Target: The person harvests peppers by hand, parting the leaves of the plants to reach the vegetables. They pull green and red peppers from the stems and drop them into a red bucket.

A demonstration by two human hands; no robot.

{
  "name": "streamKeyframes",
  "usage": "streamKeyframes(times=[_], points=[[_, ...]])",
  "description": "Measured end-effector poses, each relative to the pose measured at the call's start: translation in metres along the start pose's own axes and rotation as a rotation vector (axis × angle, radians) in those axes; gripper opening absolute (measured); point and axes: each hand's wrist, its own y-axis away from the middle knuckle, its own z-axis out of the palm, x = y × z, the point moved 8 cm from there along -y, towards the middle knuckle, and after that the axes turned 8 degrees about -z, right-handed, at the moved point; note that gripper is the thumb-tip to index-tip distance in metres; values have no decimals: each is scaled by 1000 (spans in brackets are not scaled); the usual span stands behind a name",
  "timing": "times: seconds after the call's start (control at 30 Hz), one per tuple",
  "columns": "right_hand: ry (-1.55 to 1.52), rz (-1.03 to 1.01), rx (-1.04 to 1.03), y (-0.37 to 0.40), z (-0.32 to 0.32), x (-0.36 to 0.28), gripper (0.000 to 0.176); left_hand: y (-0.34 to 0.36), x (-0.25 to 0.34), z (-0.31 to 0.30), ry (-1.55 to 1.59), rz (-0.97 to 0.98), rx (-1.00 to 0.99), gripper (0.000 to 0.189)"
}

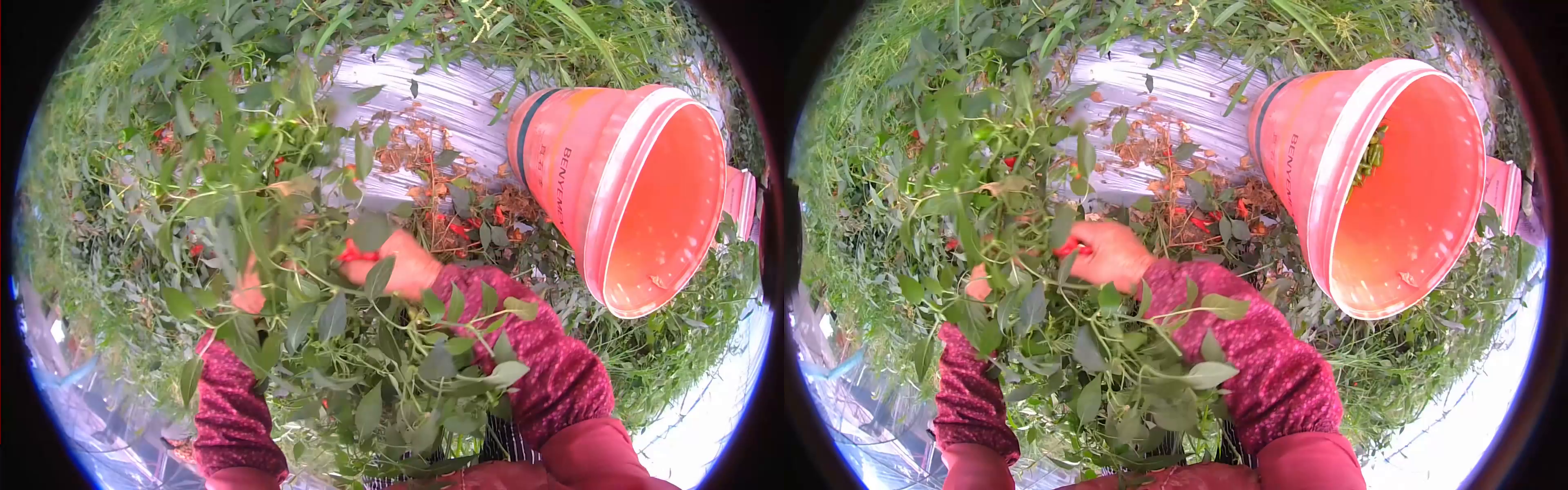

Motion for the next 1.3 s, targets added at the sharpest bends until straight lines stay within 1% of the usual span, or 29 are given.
streamKeyframes(times=[0.03, 0.1, 0.13, 0.17, 0.23, 0.3, 0.33, 0.37, 0.43, 0.47, 0.5, 0.53, 0.57, 0.63, 0.67, 0.7, 0.73, 0.77, 0.87, 0.93, 0.97, 1.0, 1.03, 1.07, 1.1, 1.13, 1.17, 1.2, 1.3], points=[[24, -100, 14, -2, 9, -7, 24, 8, 2, 1, 8, 17, -22, 52], [203, 17, -91, -2, 24, 0, 26, 6, 4, 14, 26, 50, -63, 52], [200, 16, -87, -1, 27, -4, 26, 51, 9, -2, 35, 67, -85, 52], [176, -34, -66, 0, 28, -12, 25, 48, 4, -12, 46, 83, -106, 52], [148, -82, -44, 4, 28, -19, 24, 58, 4, 0, 69, 114, -145, 52], [37, -127, -153, 9, 35, -27, 21, 51, 14, 1, 89, 146, -183, 51], [47, -78, -197, 13, 37, -29, 20, 50, 8, 12, 97, 162, -201, 51], [42, -80, -195, 15, 38, -26, 20, 74, 4, 9, 106, 178, -220, 51], [62, -290, -226, 20, 43, -38, 20, 99, 9, 1, 123, 213, -258, 51], [187, -159, -388, 29, 51, -42, 19, 104, 10, 3, 133, 230, -277, 51], [299, -136, -427, 36, 61, -33, 18, 111, 9, 8, 145, 250, -295, 51], [261, -62, -389, 37, 57, -30, 19, 117, 6, 11, 156, 270, -310, 51], [219, 10, -359, 39, 53, -25, 20, 83, 9, 37, 164, 290, -317, 51], [167, 8, 14, 34, 20, -11, 23, 120, 8, 24, 183, 334, -345, 50], [83, 118, 122, 35, 6, 4, 26, 149, 6, 18, 191, 352, -363, 50], [-51, 42, 214, 32, -1, 21, 27, 167, 8, 12, 195, 371, -379, 50], [-191, 80, 199, 26, -6, 31, 27, 168, 14, 5, 197, 389, -392, 50], [-480, 224, 243, 27, -11, 29, 24, 158, 15, 17, 201, 405, -403, 50], [-780, 229, 315, 27, -34, 39, 22, 103, 35, 29, 206, 454, -428, 50], [-957, 201, 373, 39, -50, 10, 24, 113, 43, 27, 203, 473, -433, 50], [-998, 185, 428, 50, -58, -6, 26, 115, 48, 30, 185, 459, -351, 48], [-1001, 65, 382, 59, -64, -26, 28, 116, 53, 36, 173, 444, -271, 46], [-1008, 54, 464, 74, -67, -54, 31, 115, 55, 37, 162, 429, -195, 44], [-1171, -92, 380, 84, -70, -71, 32, 121, 44, 24, 168, 436, -197, 44], [-1305, -262, 205, 93, -74, -94, 30, 120, 36, 18, 134, 445, -210, 44], [-1304, -332, 279, 107, -85, -119, 23, 111, 28, 14, 97, 453, -222, 44], [-1395, -493, 255, 119, -103, -140, 22, 104, 23, 12, 61, 458, -229, 44], [-1455, -566, 300, 136, -120, -155, 23, 108, 14, 6, 27, 464, -236, 44], [-1419, -731, 580, 181, -176, -148, 37, 111, -7, -18, -76, 500, -270, 44]])
